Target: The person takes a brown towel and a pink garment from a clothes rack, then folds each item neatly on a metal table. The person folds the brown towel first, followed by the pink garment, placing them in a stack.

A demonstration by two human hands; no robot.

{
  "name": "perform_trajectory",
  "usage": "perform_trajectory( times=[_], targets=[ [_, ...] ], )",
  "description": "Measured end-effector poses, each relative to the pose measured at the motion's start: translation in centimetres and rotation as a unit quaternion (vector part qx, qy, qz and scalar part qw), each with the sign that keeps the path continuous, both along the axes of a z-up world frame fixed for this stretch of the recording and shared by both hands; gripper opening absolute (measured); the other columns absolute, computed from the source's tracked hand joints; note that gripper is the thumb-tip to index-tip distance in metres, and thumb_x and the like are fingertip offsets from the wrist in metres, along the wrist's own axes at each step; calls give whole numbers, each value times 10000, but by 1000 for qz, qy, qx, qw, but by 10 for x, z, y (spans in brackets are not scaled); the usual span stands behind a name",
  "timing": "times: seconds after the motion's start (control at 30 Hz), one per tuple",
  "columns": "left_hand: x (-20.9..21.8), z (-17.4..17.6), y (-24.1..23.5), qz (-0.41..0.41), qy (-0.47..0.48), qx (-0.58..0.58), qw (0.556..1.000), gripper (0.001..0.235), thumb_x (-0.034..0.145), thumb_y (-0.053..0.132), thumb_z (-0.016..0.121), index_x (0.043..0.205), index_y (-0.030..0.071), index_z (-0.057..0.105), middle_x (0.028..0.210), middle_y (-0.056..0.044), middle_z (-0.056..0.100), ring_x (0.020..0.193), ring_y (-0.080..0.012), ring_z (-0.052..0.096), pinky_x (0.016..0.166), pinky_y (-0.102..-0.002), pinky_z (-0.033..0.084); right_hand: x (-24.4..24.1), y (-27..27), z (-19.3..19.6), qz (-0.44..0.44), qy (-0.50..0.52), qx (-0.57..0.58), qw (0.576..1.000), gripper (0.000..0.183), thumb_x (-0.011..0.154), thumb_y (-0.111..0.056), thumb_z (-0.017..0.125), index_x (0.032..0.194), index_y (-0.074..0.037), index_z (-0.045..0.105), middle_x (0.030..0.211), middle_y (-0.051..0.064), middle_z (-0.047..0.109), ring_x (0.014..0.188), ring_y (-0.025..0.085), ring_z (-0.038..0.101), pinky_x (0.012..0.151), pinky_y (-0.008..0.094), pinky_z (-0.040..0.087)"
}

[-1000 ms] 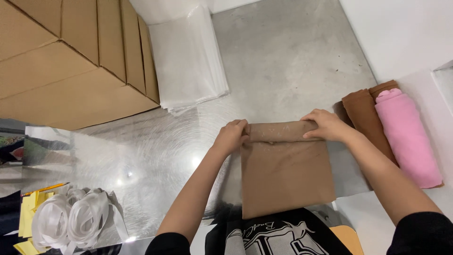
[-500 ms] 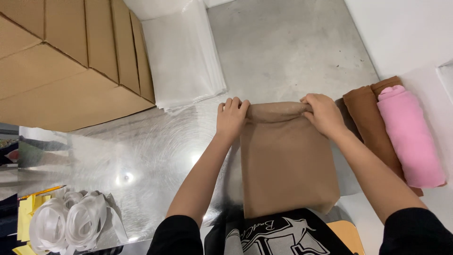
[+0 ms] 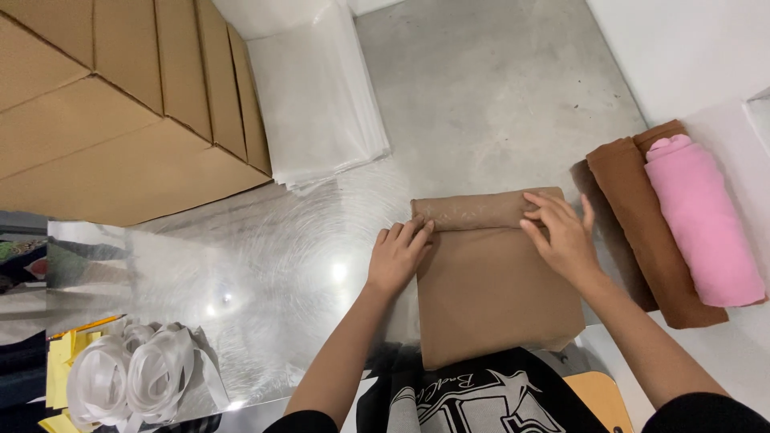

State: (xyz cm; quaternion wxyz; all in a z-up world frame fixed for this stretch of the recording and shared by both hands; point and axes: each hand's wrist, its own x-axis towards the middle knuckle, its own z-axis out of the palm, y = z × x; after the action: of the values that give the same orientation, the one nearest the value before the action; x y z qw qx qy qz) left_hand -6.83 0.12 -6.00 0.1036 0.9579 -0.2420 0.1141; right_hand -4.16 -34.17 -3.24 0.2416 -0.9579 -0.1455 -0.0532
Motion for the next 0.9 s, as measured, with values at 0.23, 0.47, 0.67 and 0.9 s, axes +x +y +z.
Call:
perform_trajectory(
  times=[0.23, 0.47, 0.67, 0.9],
  targets=[
    [-6, 3, -4, 17, -31, -13, 999, 248, 1110, 281, 583, 1335, 207, 660, 1233, -22, 630, 1031, -211, 652, 812, -345, 499, 78, 34, 50, 47, 267, -53, 961, 586, 951, -530, 734, 1450, -235, 653, 1420, 59, 727, 1397, 300, 618, 1202, 576, 400],
    [7, 40, -12, 50, 37, -113, 992, 309, 1059, 218, 656, 1362, 165, 632, 1299, -51, 583, 1174, -273, 600, 865, -377, 534, 97, 49, 42, 118, 321, -97, 935, 614, 783, -392, 928, 1310, -119, 771, 1297, 154, 755, 1309, 378, 667, 1096, 518, 532],
    [66, 32, -20, 65, 123, -46, 989, 577, 1017, 291, 737, 1539, 147, 536, 1504, -114, 516, 1469, -321, 418, 1131, -503, 452, 91, 46, 14, 110, 167, -109, 974, 442, 875, -355, 833, 1265, -173, 731, 1258, 19, 682, 1273, 280, 609, 1056, 472, 501],
    [85, 17, -20, 63, 149, 61, 985, 524, 957, 274, 797, 1425, 221, 569, 1378, -20, 589, 1398, -233, 494, 1151, -491, 422, 63, 46, -29, 23, -33, -120, 992, 473, 884, -292, 839, 1312, -208, 657, 1278, -5, 657, 1276, 211, 609, 1121, 430, 401]
  ],
)
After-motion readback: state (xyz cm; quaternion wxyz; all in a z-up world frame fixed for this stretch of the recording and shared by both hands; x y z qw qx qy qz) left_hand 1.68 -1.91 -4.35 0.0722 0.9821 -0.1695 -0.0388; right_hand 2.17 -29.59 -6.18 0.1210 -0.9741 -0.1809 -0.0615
